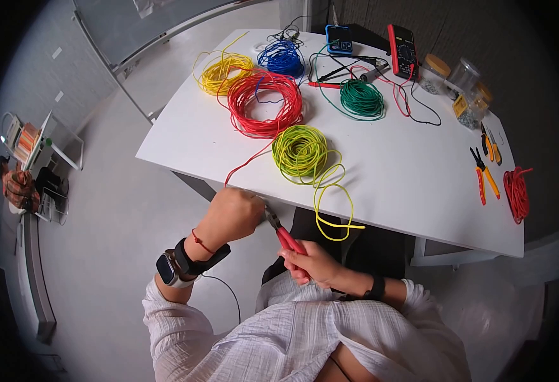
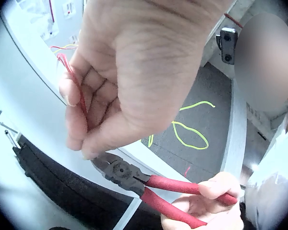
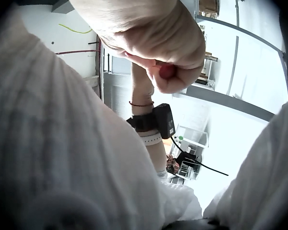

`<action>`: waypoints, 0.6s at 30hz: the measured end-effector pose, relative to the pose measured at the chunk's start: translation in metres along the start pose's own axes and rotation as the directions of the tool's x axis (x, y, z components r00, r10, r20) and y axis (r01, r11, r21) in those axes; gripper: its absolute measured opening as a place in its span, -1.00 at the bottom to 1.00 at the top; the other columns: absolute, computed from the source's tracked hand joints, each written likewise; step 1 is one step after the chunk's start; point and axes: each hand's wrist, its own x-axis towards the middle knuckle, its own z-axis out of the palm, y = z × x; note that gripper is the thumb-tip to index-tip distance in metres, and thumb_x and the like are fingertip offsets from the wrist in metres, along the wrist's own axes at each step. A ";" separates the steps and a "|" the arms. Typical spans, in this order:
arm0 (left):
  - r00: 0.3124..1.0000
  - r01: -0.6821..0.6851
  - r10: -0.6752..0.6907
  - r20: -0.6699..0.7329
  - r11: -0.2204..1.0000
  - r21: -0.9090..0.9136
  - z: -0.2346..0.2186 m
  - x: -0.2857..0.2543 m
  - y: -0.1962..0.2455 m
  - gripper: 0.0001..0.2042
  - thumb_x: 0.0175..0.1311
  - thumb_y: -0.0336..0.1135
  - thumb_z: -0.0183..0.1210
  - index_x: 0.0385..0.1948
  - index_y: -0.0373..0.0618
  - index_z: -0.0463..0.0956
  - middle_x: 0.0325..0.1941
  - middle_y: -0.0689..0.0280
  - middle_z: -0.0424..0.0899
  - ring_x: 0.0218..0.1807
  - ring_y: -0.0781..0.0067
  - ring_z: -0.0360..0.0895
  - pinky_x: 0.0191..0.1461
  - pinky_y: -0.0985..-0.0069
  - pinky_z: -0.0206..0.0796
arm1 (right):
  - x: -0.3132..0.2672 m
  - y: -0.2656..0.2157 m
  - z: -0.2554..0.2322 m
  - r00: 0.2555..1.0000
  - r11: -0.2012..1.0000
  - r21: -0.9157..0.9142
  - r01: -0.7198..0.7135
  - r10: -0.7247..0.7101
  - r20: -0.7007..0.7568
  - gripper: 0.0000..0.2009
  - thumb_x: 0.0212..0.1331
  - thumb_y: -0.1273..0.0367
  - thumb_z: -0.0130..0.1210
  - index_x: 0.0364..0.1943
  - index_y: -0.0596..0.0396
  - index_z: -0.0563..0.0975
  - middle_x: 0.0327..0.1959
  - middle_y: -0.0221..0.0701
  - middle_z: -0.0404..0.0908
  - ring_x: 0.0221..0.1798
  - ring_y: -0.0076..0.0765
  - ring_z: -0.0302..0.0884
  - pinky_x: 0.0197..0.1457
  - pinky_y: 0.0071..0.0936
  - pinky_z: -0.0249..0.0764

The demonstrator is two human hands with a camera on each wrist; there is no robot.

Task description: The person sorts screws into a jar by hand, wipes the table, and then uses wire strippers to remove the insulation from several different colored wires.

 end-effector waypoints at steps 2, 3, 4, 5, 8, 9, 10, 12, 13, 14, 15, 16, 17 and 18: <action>1.000 -0.006 0.006 -0.002 1.000 0.008 -0.001 0.001 0.000 -0.98 -0.21 -0.46 0.15 -0.71 -0.11 0.51 -0.69 0.30 0.50 -0.56 0.26 0.48 -0.47 0.42 0.32 | 0.001 0.000 -0.001 1.000 1.000 0.002 0.003 -0.003 -0.007 -0.72 0.17 0.20 0.05 -0.45 0.06 0.27 -0.61 -0.53 0.25 -0.72 -0.73 0.13 -0.77 -0.72 0.06; 1.000 -0.011 0.011 -0.005 1.000 0.016 -0.002 0.001 0.001 -0.98 -0.20 -0.46 0.14 -0.70 -0.11 0.51 -0.68 0.31 0.50 -0.55 0.28 0.49 -0.47 0.42 0.32 | 0.003 0.001 -0.004 1.000 1.000 0.012 -0.014 0.014 -0.013 -0.76 0.20 0.23 0.01 -0.33 0.10 0.31 -0.59 -0.52 0.28 -0.71 -0.70 0.14 -0.74 -0.70 0.07; 1.000 -0.013 0.013 -0.004 1.000 0.018 -0.003 0.001 0.001 -0.98 -0.20 -0.46 0.14 -0.70 -0.11 0.51 -0.68 0.31 0.50 -0.55 0.28 0.49 -0.47 0.42 0.32 | 0.005 0.002 -0.007 0.999 0.999 0.023 -0.029 0.030 -0.018 -0.76 0.23 0.26 -0.03 -0.20 0.14 0.34 -0.58 -0.51 0.30 -0.70 -0.68 0.14 -0.71 -0.68 0.08; 1.000 -0.019 0.019 0.003 1.000 0.011 -0.004 0.001 0.001 -0.98 -0.19 -0.46 0.16 -0.68 -0.12 0.50 -0.66 0.31 0.50 -0.53 0.28 0.48 -0.46 0.43 0.33 | 0.006 0.001 -0.010 0.999 0.999 0.024 -0.027 0.028 -0.018 -0.76 0.23 0.26 -0.03 -0.20 0.14 0.34 -0.58 -0.51 0.30 -0.70 -0.68 0.14 -0.71 -0.68 0.08; 0.997 -0.062 0.060 -0.051 0.998 -0.031 -0.008 -0.003 0.000 -0.93 -0.18 -0.48 0.19 -0.61 -0.15 0.49 -0.60 0.31 0.51 -0.50 0.28 0.48 -0.42 0.42 0.34 | 0.002 0.000 -0.026 0.997 0.993 0.093 -0.075 0.077 -0.017 -0.74 0.23 0.25 -0.04 -0.17 0.16 0.35 -0.57 -0.49 0.34 -0.70 -0.65 0.19 -0.70 -0.67 0.11; 0.989 -0.100 0.092 -0.115 0.993 -0.063 -0.009 -0.004 0.000 -0.90 -0.18 -0.50 0.21 -0.57 -0.17 0.48 -0.56 0.31 0.52 -0.48 0.26 0.48 -0.40 0.42 0.35 | 0.000 0.001 -0.031 0.997 0.996 0.055 -0.070 0.070 0.015 -0.73 0.23 0.25 -0.04 -0.15 0.17 0.35 -0.56 -0.48 0.35 -0.69 -0.63 0.22 -0.70 -0.65 0.13; 0.989 -0.100 0.093 -0.115 0.993 -0.061 -0.012 -0.005 0.000 -0.90 -0.18 -0.50 0.21 -0.57 -0.17 0.48 -0.56 0.31 0.52 -0.48 0.26 0.48 -0.40 0.42 0.35 | -0.004 0.001 -0.037 0.997 0.998 0.016 -0.064 0.063 0.047 -0.72 0.23 0.25 -0.04 -0.14 0.17 0.35 -0.55 -0.47 0.37 -0.69 -0.62 0.25 -0.70 -0.64 0.14; 0.973 -0.100 0.063 -0.220 0.982 -0.161 -0.020 -0.006 0.003 -0.81 -0.18 -0.53 0.25 -0.46 -0.22 0.49 -0.38 0.24 0.56 -0.30 0.21 0.52 -0.24 0.40 0.39 | -0.012 -0.001 -0.043 0.993 0.999 -0.028 -0.044 0.047 0.111 -0.72 0.21 0.27 -0.02 -0.13 0.17 0.34 -0.54 -0.45 0.38 -0.66 -0.61 0.29 -0.68 -0.64 0.18; 0.973 -0.102 0.065 -0.223 0.983 -0.156 -0.028 -0.005 0.005 -0.81 -0.18 -0.53 0.25 -0.46 -0.22 0.49 -0.38 0.24 0.56 -0.30 0.21 0.52 -0.24 0.40 0.39 | -0.017 -0.001 -0.043 0.994 0.998 -0.053 -0.046 0.051 0.093 -0.76 0.19 0.26 0.01 -0.23 0.12 0.35 -0.59 -0.48 0.37 -0.68 -0.64 0.29 -0.69 -0.66 0.18; 0.955 -0.049 0.008 -0.297 0.990 -0.134 -0.037 -0.003 0.008 -0.78 -0.16 -0.55 0.24 -0.39 -0.22 0.49 -0.28 0.21 0.56 -0.21 0.20 0.51 -0.16 0.40 0.38 | -0.021 0.000 -0.044 0.996 0.996 -0.077 -0.048 0.054 0.076 -0.79 0.16 0.25 0.05 -0.32 0.07 0.35 -0.64 -0.51 0.36 -0.71 -0.67 0.28 -0.70 -0.69 0.18; 0.928 0.005 -0.048 -0.368 0.993 -0.117 -0.043 -0.002 0.009 -0.75 -0.13 -0.56 0.23 -0.33 -0.22 0.49 -0.19 0.18 0.56 -0.12 0.18 0.51 -0.08 0.40 0.37 | -0.023 0.005 -0.051 0.992 0.996 -0.082 -0.027 0.037 0.123 -0.77 0.16 0.24 0.04 -0.28 0.09 0.35 -0.62 -0.51 0.35 -0.69 -0.68 0.27 -0.67 -0.71 0.19; 0.928 0.003 -0.045 -0.369 0.994 -0.113 -0.045 -0.002 0.007 -0.75 -0.13 -0.56 0.23 -0.33 -0.22 0.49 -0.19 0.18 0.56 -0.12 0.18 0.51 -0.08 0.40 0.37 | -0.028 0.005 -0.056 0.991 0.996 -0.082 -0.024 0.034 0.126 -0.77 0.16 0.24 0.04 -0.28 0.09 0.35 -0.62 -0.51 0.35 -0.69 -0.68 0.27 -0.67 -0.71 0.19; 0.864 0.077 -0.111 -0.492 0.993 -0.089 -0.048 0.000 0.003 -0.73 -0.10 -0.57 0.22 -0.28 -0.22 0.49 -0.14 0.18 0.54 -0.08 0.20 0.49 -0.03 0.41 0.35 | -0.033 0.003 -0.060 0.987 0.994 -0.103 -0.024 0.039 0.153 -0.74 0.17 0.28 0.04 -0.18 0.13 0.34 -0.58 -0.49 0.36 -0.65 -0.66 0.27 -0.62 -0.70 0.21; 0.778 0.152 -0.166 -0.607 0.986 -0.076 -0.052 0.000 -0.002 -0.71 -0.08 -0.57 0.21 -0.24 -0.21 0.48 -0.08 0.17 0.52 -0.03 0.22 0.47 0.02 0.41 0.33 | -0.038 0.002 -0.064 0.983 0.992 -0.125 -0.022 0.045 0.180 -0.70 0.17 0.31 0.03 -0.09 0.18 0.32 -0.54 -0.46 0.36 -0.62 -0.64 0.27 -0.57 -0.69 0.24</action>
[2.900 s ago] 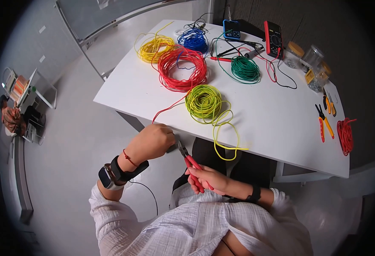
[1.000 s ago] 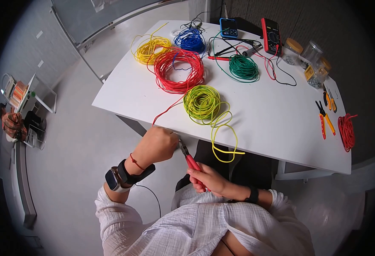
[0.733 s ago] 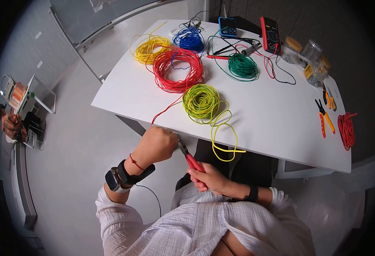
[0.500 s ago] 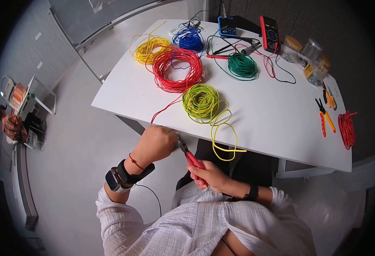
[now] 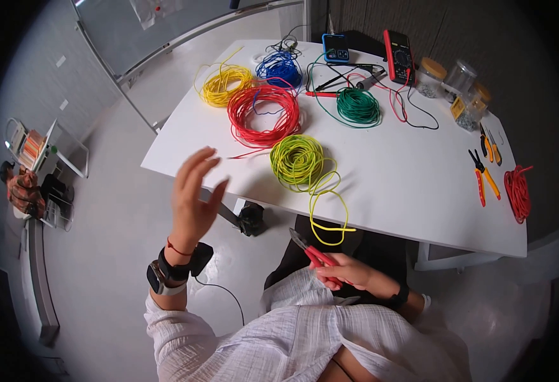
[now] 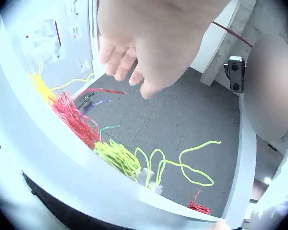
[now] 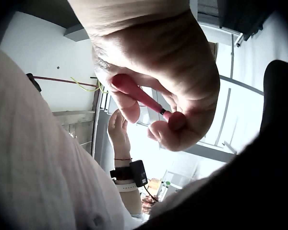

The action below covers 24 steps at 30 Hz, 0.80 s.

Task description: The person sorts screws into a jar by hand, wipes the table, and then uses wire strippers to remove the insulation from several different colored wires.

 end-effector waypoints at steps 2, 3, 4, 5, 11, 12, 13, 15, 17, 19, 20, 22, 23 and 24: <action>0.996 0.012 -0.008 -0.093 0.999 0.044 -0.004 0.007 -0.012 -0.71 -0.03 -0.59 0.18 -0.20 -0.21 0.46 -0.12 0.20 0.55 -0.06 0.24 0.50 0.00 0.43 0.34 | -0.011 0.003 -0.004 0.999 0.999 -0.041 -0.028 0.027 -0.025 -0.69 0.16 0.33 0.04 -0.08 0.19 0.33 -0.54 -0.48 0.35 -0.60 -0.66 0.26 -0.54 -0.70 0.23; 0.992 0.062 -0.055 -0.115 0.996 0.061 -0.004 0.010 -0.019 -0.73 0.01 -0.60 0.15 -0.20 -0.21 0.46 -0.17 0.21 0.57 -0.11 0.30 0.53 -0.03 0.46 0.36 | -0.016 0.006 -0.006 0.999 0.997 -0.068 -0.022 0.020 -0.033 -0.69 0.16 0.31 0.05 -0.10 0.19 0.34 -0.56 -0.50 0.35 -0.62 -0.68 0.26 -0.57 -0.72 0.20; 0.990 0.094 -0.094 -0.105 0.996 -0.004 -0.005 0.015 -0.028 -0.76 0.07 -0.60 0.11 -0.19 -0.23 0.46 -0.21 0.25 0.59 -0.15 0.40 0.54 -0.09 0.55 0.37 | -0.022 0.009 -0.008 0.999 0.995 -0.095 -0.016 0.013 -0.042 -0.69 0.15 0.29 0.06 -0.11 0.18 0.35 -0.57 -0.52 0.36 -0.63 -0.71 0.26 -0.60 -0.74 0.16; 0.981 0.146 -0.158 -0.113 0.983 -0.107 -0.004 0.022 -0.033 -0.78 0.07 -0.58 0.13 -0.21 -0.23 0.47 -0.25 0.24 0.59 -0.20 0.44 0.54 -0.15 0.57 0.38 | -0.026 0.015 -0.013 0.999 0.993 -0.115 -0.017 0.014 -0.033 -0.68 0.14 0.29 0.08 -0.10 0.17 0.36 -0.57 -0.53 0.36 -0.61 -0.72 0.26 -0.58 -0.74 0.17; 0.946 0.291 -0.318 -0.056 0.915 -0.278 0.019 0.080 -0.064 -0.78 0.20 -0.39 0.12 -0.16 -0.27 0.46 -0.21 0.24 0.59 -0.15 0.52 0.53 -0.11 0.62 0.37 | -0.046 0.017 -0.020 0.996 0.981 -0.188 -0.046 0.031 -0.080 -0.68 0.13 0.28 0.09 -0.10 0.13 0.38 -0.56 -0.53 0.37 -0.60 -0.72 0.25 -0.56 -0.73 0.19; 0.948 0.280 -0.308 -0.080 0.927 -0.249 0.023 0.090 -0.069 -0.75 0.21 -0.35 0.11 -0.14 -0.27 0.46 -0.19 0.23 0.59 -0.14 0.51 0.53 -0.09 0.62 0.36 | -0.047 0.018 -0.022 0.995 0.988 -0.151 -0.043 0.028 -0.100 -0.68 0.13 0.28 0.09 -0.10 0.13 0.37 -0.56 -0.53 0.38 -0.60 -0.72 0.25 -0.56 -0.73 0.20; 0.949 0.270 -0.298 -0.105 0.937 -0.220 0.026 0.100 -0.072 -0.73 0.23 -0.30 0.10 -0.11 -0.27 0.45 -0.17 0.23 0.59 -0.12 0.50 0.52 -0.07 0.62 0.35 | -0.049 0.021 -0.024 0.993 0.996 -0.089 0.000 -0.010 -0.120 -0.68 0.13 0.28 0.08 -0.09 0.14 0.37 -0.57 -0.52 0.39 -0.61 -0.71 0.25 -0.56 -0.73 0.20; 0.947 0.296 -0.319 -0.038 0.912 -0.282 0.029 0.119 -0.076 -0.71 0.24 -0.28 0.09 -0.09 -0.28 0.45 -0.16 0.23 0.59 -0.11 0.50 0.52 -0.05 0.62 0.33 | -0.055 0.021 -0.026 0.989 0.996 -0.084 0.025 -0.036 -0.142 -0.68 0.13 0.29 0.08 -0.09 0.14 0.36 -0.58 -0.52 0.39 -0.61 -0.70 0.25 -0.56 -0.72 0.21; 0.951 0.309 -0.288 0.114 0.905 -0.293 0.030 0.136 -0.078 -0.66 0.26 -0.23 0.06 -0.05 -0.31 0.43 -0.13 0.21 0.60 -0.09 0.50 0.52 -0.01 0.64 0.31 | -0.061 0.028 -0.033 0.989 0.995 -0.098 0.035 -0.049 -0.142 -0.69 0.13 0.29 0.09 -0.10 0.14 0.37 -0.60 -0.52 0.37 -0.61 -0.69 0.25 -0.55 -0.70 0.22; 0.954 0.273 -0.227 0.196 0.928 -0.252 0.029 0.151 -0.074 -0.65 0.26 -0.23 0.06 -0.05 -0.32 0.43 -0.13 0.21 0.60 -0.08 0.50 0.52 -0.01 0.64 0.30 | -0.069 0.034 -0.038 0.987 0.988 -0.154 0.015 -0.039 -0.154 -0.69 0.13 0.29 0.09 -0.10 0.14 0.37 -0.59 -0.52 0.37 -0.62 -0.69 0.24 -0.55 -0.69 0.21; 0.944 0.236 -0.171 0.284 0.948 -0.214 0.029 0.157 -0.072 -0.64 0.25 -0.23 0.06 -0.05 -0.34 0.43 -0.13 0.21 0.60 -0.08 0.51 0.52 -0.01 0.64 0.30 | -0.072 0.034 -0.041 0.985 0.979 -0.205 -0.007 -0.028 -0.168 -0.69 0.13 0.29 0.09 -0.10 0.13 0.37 -0.58 -0.52 0.37 -0.62 -0.69 0.23 -0.55 -0.68 0.20; 0.966 0.160 -0.096 0.241 0.953 -0.259 0.029 0.165 -0.068 -0.70 0.24 -0.26 0.07 -0.12 -0.30 0.49 -0.22 0.19 0.63 -0.13 0.47 0.55 -0.05 0.63 0.33 | -0.082 0.029 -0.039 0.980 0.978 -0.207 -0.027 -0.014 -0.196 -0.67 0.12 0.28 0.11 -0.09 0.13 0.38 -0.55 -0.51 0.41 -0.56 -0.64 0.31 -0.47 -0.64 0.27; 0.956 0.096 -0.051 0.290 0.985 -0.144 0.024 0.168 -0.062 -0.74 0.23 -0.29 0.07 -0.17 -0.29 0.52 -0.29 0.18 0.65 -0.20 0.46 0.58 -0.10 0.62 0.35 | -0.088 0.028 -0.036 0.968 0.947 -0.321 0.001 -0.081 -0.238 -0.66 0.10 0.29 0.14 -0.09 0.14 0.40 -0.52 -0.51 0.43 -0.50 -0.60 0.35 -0.40 -0.62 0.30; 0.939 0.023 -0.011 0.343 0.999 -0.032 0.021 0.169 -0.058 -0.78 0.22 -0.32 0.08 -0.22 -0.27 0.55 -0.36 0.17 0.66 -0.26 0.45 0.60 -0.14 0.62 0.38 | -0.095 0.026 -0.034 0.950 0.902 -0.431 0.022 -0.153 -0.272 -0.65 0.08 0.29 0.16 -0.09 0.15 0.41 -0.49 -0.50 0.45 -0.44 -0.57 0.39 -0.33 -0.61 0.33</action>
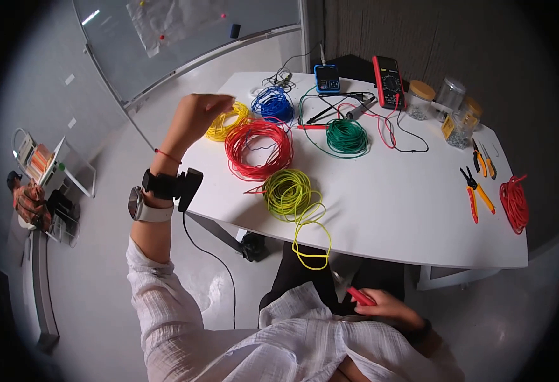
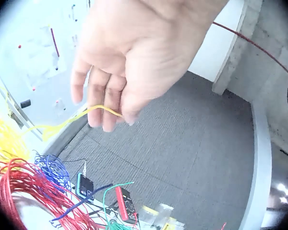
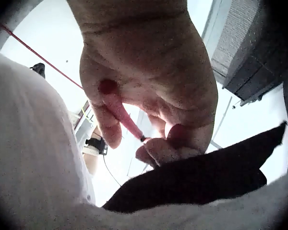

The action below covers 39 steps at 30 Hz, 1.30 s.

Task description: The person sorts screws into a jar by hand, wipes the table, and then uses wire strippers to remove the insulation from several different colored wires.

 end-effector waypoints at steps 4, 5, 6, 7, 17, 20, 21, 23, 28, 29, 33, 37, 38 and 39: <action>1.000 -0.005 0.005 0.003 1.000 -0.007 0.003 -0.010 0.005 -0.83 0.19 -0.38 0.08 -0.30 -0.26 0.57 -0.46 0.17 0.65 -0.39 0.46 0.61 -0.25 0.60 0.42 | -0.039 -0.031 -0.029 0.993 0.979 -0.203 0.033 -0.009 0.120 -0.66 0.01 0.32 0.20 -0.16 0.22 0.45 -0.42 -0.43 0.48 -0.33 -0.52 0.43 -0.21 -0.60 0.33; 0.999 0.036 -0.037 -0.029 0.998 -0.050 0.004 -0.013 0.007 -0.83 0.18 -0.39 0.08 -0.30 -0.29 0.57 -0.46 0.17 0.65 -0.39 0.48 0.61 -0.27 0.60 0.43 | -0.053 -0.050 -0.031 0.995 0.996 -0.086 0.017 -0.008 0.104 -0.66 -0.01 0.34 0.21 -0.19 0.26 0.46 -0.42 -0.41 0.48 -0.35 -0.51 0.43 -0.22 -0.60 0.33; 0.995 0.076 -0.082 -0.061 0.993 -0.095 0.006 -0.015 0.008 -0.83 0.18 -0.41 0.09 -0.30 -0.31 0.56 -0.45 0.18 0.65 -0.40 0.49 0.61 -0.29 0.60 0.44 | -0.067 -0.068 -0.034 0.995 0.996 -0.093 0.013 -0.004 0.100 -0.66 -0.01 0.34 0.21 -0.19 0.26 0.46 -0.42 -0.41 0.48 -0.35 -0.51 0.43 -0.22 -0.60 0.33; 0.994 0.076 -0.083 -0.067 0.992 -0.101 0.009 -0.016 0.006 -0.83 0.18 -0.41 0.09 -0.30 -0.31 0.56 -0.45 0.18 0.65 -0.40 0.49 0.61 -0.29 0.60 0.44 | -0.080 -0.086 -0.036 0.998 0.999 0.024 0.034 -0.035 0.054 -0.61 -0.08 0.29 0.22 -0.19 0.26 0.45 -0.45 -0.38 0.47 -0.38 -0.53 0.40 -0.27 -0.63 0.31; 0.940 0.122 -0.334 -0.070 0.520 -0.846 0.052 -0.011 0.018 -0.79 0.18 -0.38 0.13 -0.25 -0.36 0.53 -0.39 0.19 0.63 -0.33 0.46 0.60 -0.20 0.60 0.46 | 0.053 -0.230 -0.056 0.514 0.485 -0.790 0.374 -0.818 -0.260 -0.58 -0.10 0.38 0.17 -0.09 0.21 0.41 -0.46 -0.34 0.48 -0.44 -0.46 0.43 -0.32 -0.52 0.39; 0.940 0.152 -0.339 -0.040 0.518 -0.842 0.055 -0.008 0.018 -0.81 0.17 -0.39 0.14 -0.29 -0.36 0.54 -0.40 0.20 0.63 -0.34 0.46 0.60 -0.21 0.61 0.46 | 0.105 -0.257 -0.058 0.549 0.368 -0.897 0.243 -0.815 -0.185 -0.56 -0.13 0.33 0.19 -0.07 0.14 0.43 -0.41 -0.34 0.53 -0.43 -0.43 0.46 -0.32 -0.49 0.40; 0.945 0.139 -0.326 -0.030 0.482 -0.865 0.055 -0.006 0.020 -0.80 0.14 -0.39 0.17 -0.31 -0.37 0.55 -0.41 0.23 0.63 -0.35 0.50 0.59 -0.23 0.62 0.45 | 0.117 -0.263 -0.058 0.592 0.319 -0.937 0.143 -0.786 -0.177 -0.54 -0.15 0.32 0.21 -0.07 0.13 0.44 -0.39 -0.33 0.55 -0.44 -0.41 0.47 -0.31 -0.47 0.41; 0.952 0.131 -0.303 -0.031 0.499 -0.857 0.054 -0.003 0.019 -0.81 0.14 -0.39 0.18 -0.31 -0.37 0.55 -0.42 0.24 0.63 -0.36 0.52 0.58 -0.23 0.63 0.45 | 0.136 -0.271 -0.054 0.620 0.393 -0.896 0.208 -0.761 -0.190 -0.53 -0.16 0.30 0.22 -0.07 0.12 0.45 -0.39 -0.31 0.56 -0.44 -0.39 0.48 -0.31 -0.47 0.42; 0.978 0.123 -0.209 0.018 0.501 -0.857 0.059 -0.002 0.012 -0.83 0.15 -0.42 0.16 -0.30 -0.34 0.55 -0.44 0.27 0.62 -0.37 0.57 0.57 -0.24 0.66 0.44 | 0.160 -0.267 -0.054 0.665 0.485 -0.803 0.347 -0.731 -0.154 -0.51 -0.16 0.27 0.25 -0.05 0.12 0.46 -0.42 -0.30 0.58 -0.41 -0.39 0.51 -0.27 -0.50 0.44; 0.978 0.131 -0.205 0.032 0.490 -0.862 0.062 -0.003 0.011 -0.83 0.16 -0.42 0.15 -0.30 -0.34 0.55 -0.44 0.28 0.62 -0.38 0.58 0.56 -0.24 0.66 0.44 | 0.161 -0.265 -0.054 0.676 0.483 -0.797 0.363 -0.725 -0.132 -0.50 -0.15 0.25 0.25 -0.04 0.11 0.45 -0.40 -0.29 0.58 -0.39 -0.41 0.51 -0.26 -0.52 0.43; 0.981 0.137 -0.189 0.053 0.461 -0.877 0.067 -0.004 0.013 -0.84 0.17 -0.42 0.13 -0.30 -0.34 0.53 -0.42 0.25 0.62 -0.36 0.52 0.57 -0.27 0.62 0.44 | 0.164 -0.259 -0.054 0.703 0.539 -0.730 0.420 -0.702 -0.114 -0.50 -0.14 0.25 0.25 -0.04 0.14 0.45 -0.37 -0.28 0.57 -0.37 -0.42 0.50 -0.26 -0.53 0.43; 0.989 0.070 -0.145 0.010 0.417 -0.906 0.076 -0.003 0.006 -0.85 0.18 -0.42 0.12 -0.30 -0.32 0.54 -0.45 0.28 0.62 -0.39 0.58 0.56 -0.27 0.66 0.43 | 0.167 -0.253 -0.059 0.786 0.696 -0.565 0.443 -0.604 -0.129 -0.51 -0.08 0.30 0.23 -0.04 0.26 0.41 -0.35 -0.42 0.50 -0.31 -0.57 0.41 -0.19 -0.59 0.37; 0.992 0.042 -0.123 -0.013 0.437 -0.898 0.078 -0.003 0.004 -0.84 0.19 -0.42 0.12 -0.29 -0.32 0.54 -0.45 0.30 0.62 -0.40 0.61 0.56 -0.25 0.68 0.43 | 0.167 -0.253 -0.060 0.800 0.742 -0.484 0.465 -0.585 -0.129 -0.50 -0.09 0.27 0.24 -0.06 0.27 0.42 -0.39 -0.39 0.52 -0.36 -0.56 0.42 -0.23 -0.59 0.37; 0.992 0.047 -0.125 -0.008 0.436 -0.899 0.078 -0.003 0.005 -0.84 0.19 -0.42 0.12 -0.29 -0.32 0.54 -0.45 0.30 0.62 -0.40 0.61 0.56 -0.25 0.68 0.43 | 0.167 -0.253 -0.062 0.803 0.745 -0.480 0.463 -0.582 -0.130 -0.50 -0.09 0.27 0.24 -0.06 0.27 0.42 -0.39 -0.39 0.52 -0.36 -0.56 0.42 -0.23 -0.59 0.37</action>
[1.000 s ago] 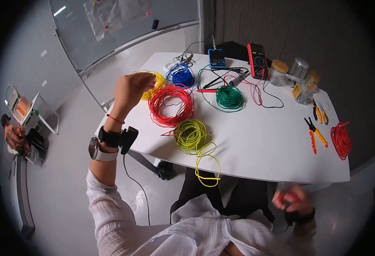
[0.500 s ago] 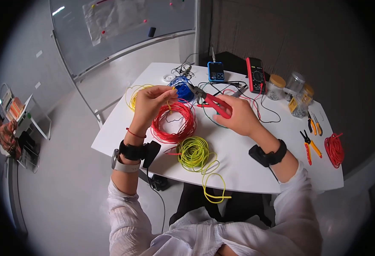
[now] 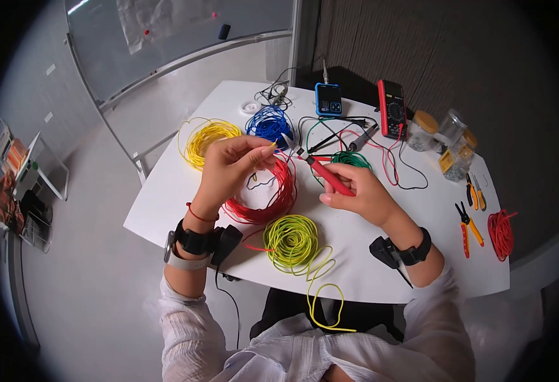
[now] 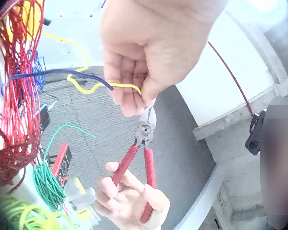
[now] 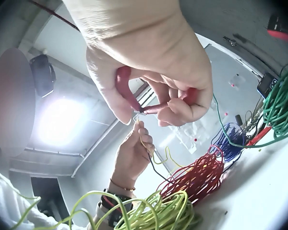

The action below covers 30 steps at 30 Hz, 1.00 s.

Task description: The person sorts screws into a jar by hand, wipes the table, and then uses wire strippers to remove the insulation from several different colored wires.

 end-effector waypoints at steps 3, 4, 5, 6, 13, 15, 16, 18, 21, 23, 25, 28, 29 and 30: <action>1.000 0.005 -0.005 -0.002 1.000 -0.010 0.002 -0.001 0.004 -0.84 0.19 -0.41 0.12 -0.30 -0.33 0.54 -0.47 0.31 0.62 -0.41 0.61 0.56 -0.28 0.68 0.42 | 0.000 -0.001 -0.002 0.995 0.992 0.105 -0.076 0.069 0.065 -0.52 -0.07 0.28 0.24 -0.07 0.28 0.43 -0.45 -0.47 0.44 -0.39 -0.62 0.34 -0.28 -0.63 0.32; 1.000 0.009 -0.010 0.027 0.999 0.034 0.002 -0.001 0.005 -0.85 0.19 -0.43 0.11 -0.30 -0.33 0.53 -0.46 0.29 0.61 -0.41 0.57 0.56 -0.29 0.66 0.41 | 0.000 0.000 -0.002 0.995 0.993 0.087 -0.076 0.069 0.075 -0.53 -0.07 0.29 0.24 -0.07 0.27 0.43 -0.48 -0.49 0.40 -0.41 -0.63 0.31 -0.30 -0.64 0.30; 0.998 0.012 -0.017 0.055 0.997 0.078 0.003 -0.002 0.005 -0.87 0.18 -0.45 0.10 -0.31 -0.33 0.52 -0.45 0.27 0.60 -0.40 0.54 0.56 -0.29 0.63 0.41 | 0.000 0.000 -0.002 0.994 0.995 0.069 -0.076 0.070 0.084 -0.54 -0.06 0.31 0.23 -0.07 0.27 0.43 -0.50 -0.51 0.37 -0.42 -0.65 0.28 -0.33 -0.65 0.28; 0.998 0.013 -0.018 0.054 0.997 0.078 0.003 -0.002 0.006 -0.87 0.18 -0.45 0.10 -0.31 -0.33 0.52 -0.45 0.27 0.60 -0.40 0.54 0.56 -0.29 0.63 0.41 | 0.000 0.000 -0.003 0.994 0.995 0.069 -0.076 0.070 0.085 -0.54 -0.06 0.31 0.23 -0.07 0.27 0.43 -0.50 -0.51 0.37 -0.42 -0.65 0.28 -0.33 -0.65 0.28; 0.999 0.030 -0.032 0.033 0.998 0.049 0.004 -0.003 0.008 -0.85 0.20 -0.44 0.10 -0.30 -0.33 0.52 -0.45 0.25 0.61 -0.41 0.53 0.57 -0.31 0.65 0.42 | -0.001 0.000 -0.002 0.982 0.974 0.179 -0.138 0.111 0.150 -0.58 -0.03 0.36 0.20 -0.07 0.27 0.42 -0.46 -0.57 0.34 -0.41 -0.69 0.27 -0.31 -0.69 0.26; 0.999 0.029 -0.031 0.025 0.997 0.066 0.004 -0.002 0.009 -0.85 0.20 -0.43 0.09 -0.29 -0.34 0.52 -0.45 0.25 0.61 -0.42 0.53 0.57 -0.32 0.65 0.43 | -0.001 -0.001 -0.002 0.982 0.971 0.195 -0.139 0.109 0.157 -0.59 -0.02 0.37 0.19 -0.07 0.27 0.42 -0.45 -0.57 0.35 -0.40 -0.70 0.27 -0.30 -0.70 0.25; 0.999 0.036 -0.037 0.018 0.998 0.054 0.005 -0.002 0.010 -0.84 0.19 -0.42 0.11 -0.31 -0.35 0.52 -0.47 0.27 0.61 -0.42 0.56 0.56 -0.31 0.66 0.43 | -0.002 -0.002 -0.002 0.980 0.957 0.244 -0.160 0.124 0.156 -0.63 -0.02 0.38 0.19 -0.11 0.25 0.43 -0.45 -0.58 0.36 -0.40 -0.72 0.27 -0.30 -0.72 0.25; 0.999 0.042 -0.043 0.010 0.998 0.043 0.006 -0.002 0.010 -0.83 0.18 -0.40 0.12 -0.32 -0.36 0.53 -0.48 0.29 0.61 -0.43 0.59 0.56 -0.31 0.67 0.44 | -0.002 -0.002 -0.003 0.978 0.939 0.292 -0.180 0.138 0.158 -0.66 -0.01 0.39 0.18 -0.14 0.24 0.44 -0.45 -0.58 0.37 -0.39 -0.74 0.27 -0.30 -0.73 0.24; 0.999 0.031 -0.031 0.007 0.998 0.060 0.008 -0.003 0.011 -0.83 0.19 -0.40 0.12 -0.32 -0.36 0.53 -0.48 0.29 0.61 -0.44 0.59 0.56 -0.31 0.68 0.44 | -0.002 -0.003 -0.003 0.977 0.951 0.263 -0.162 0.117 0.181 -0.73 0.00 0.39 0.17 -0.22 0.21 0.44 -0.47 -0.59 0.38 -0.41 -0.77 0.26 -0.34 -0.75 0.22; 0.999 0.031 -0.033 0.018 0.995 0.092 0.008 -0.003 0.012 -0.83 0.21 -0.41 0.09 -0.29 -0.34 0.52 -0.46 0.26 0.60 -0.44 0.54 0.56 -0.35 0.66 0.42 | -0.003 -0.005 -0.001 0.977 0.954 0.256 -0.156 0.111 0.183 -0.77 0.00 0.39 0.17 -0.28 0.19 0.44 -0.49 -0.61 0.37 -0.42 -0.77 0.25 -0.36 -0.76 0.20; 0.999 0.035 -0.037 0.017 0.995 0.096 0.008 -0.003 0.011 -0.83 0.21 -0.40 0.09 -0.29 -0.35 0.52 -0.46 0.26 0.60 -0.45 0.55 0.55 -0.35 0.67 0.42 | -0.003 -0.005 -0.001 0.975 0.954 0.249 -0.168 0.123 0.185 -0.76 0.00 0.39 0.17 -0.28 0.19 0.44 -0.49 -0.61 0.36 -0.43 -0.77 0.25 -0.36 -0.76 0.20; 0.999 0.044 -0.046 0.020 0.994 0.104 0.008 -0.004 0.012 -0.83 0.21 -0.40 0.09 -0.29 -0.35 0.52 -0.46 0.27 0.60 -0.45 0.56 0.55 -0.35 0.68 0.41 | -0.003 -0.005 -0.001 0.972 0.952 0.244 -0.185 0.140 0.187 -0.77 0.00 0.39 0.17 -0.28 0.19 0.44 -0.50 -0.61 0.36 -0.43 -0.77 0.25 -0.36 -0.76 0.20; 0.998 0.048 -0.051 0.026 0.993 0.105 0.008 -0.004 0.013 -0.83 0.21 -0.40 0.09 -0.29 -0.35 0.52 -0.46 0.27 0.60 -0.45 0.57 0.55 -0.35 0.68 0.41 | -0.003 -0.006 -0.001 0.972 0.951 0.245 -0.189 0.146 0.186 -0.77 0.00 0.39 0.18 -0.28 0.19 0.44 -0.50 -0.61 0.36 -0.43 -0.76 0.25 -0.36 -0.75 0.20; 0.998 0.048 -0.051 0.025 0.993 0.105 0.008 -0.004 0.013 -0.83 0.21 -0.40 0.09 -0.29 -0.35 0.52 -0.46 0.27 0.60 -0.45 0.57 0.55 -0.35 0.68 0.41 | -0.003 -0.005 -0.001 0.971 0.951 0.245 -0.190 0.146 0.187 -0.77 0.00 0.39 0.18 -0.28 0.19 0.44 -0.50 -0.61 0.36 -0.43 -0.76 0.25 -0.36 -0.75 0.20</action>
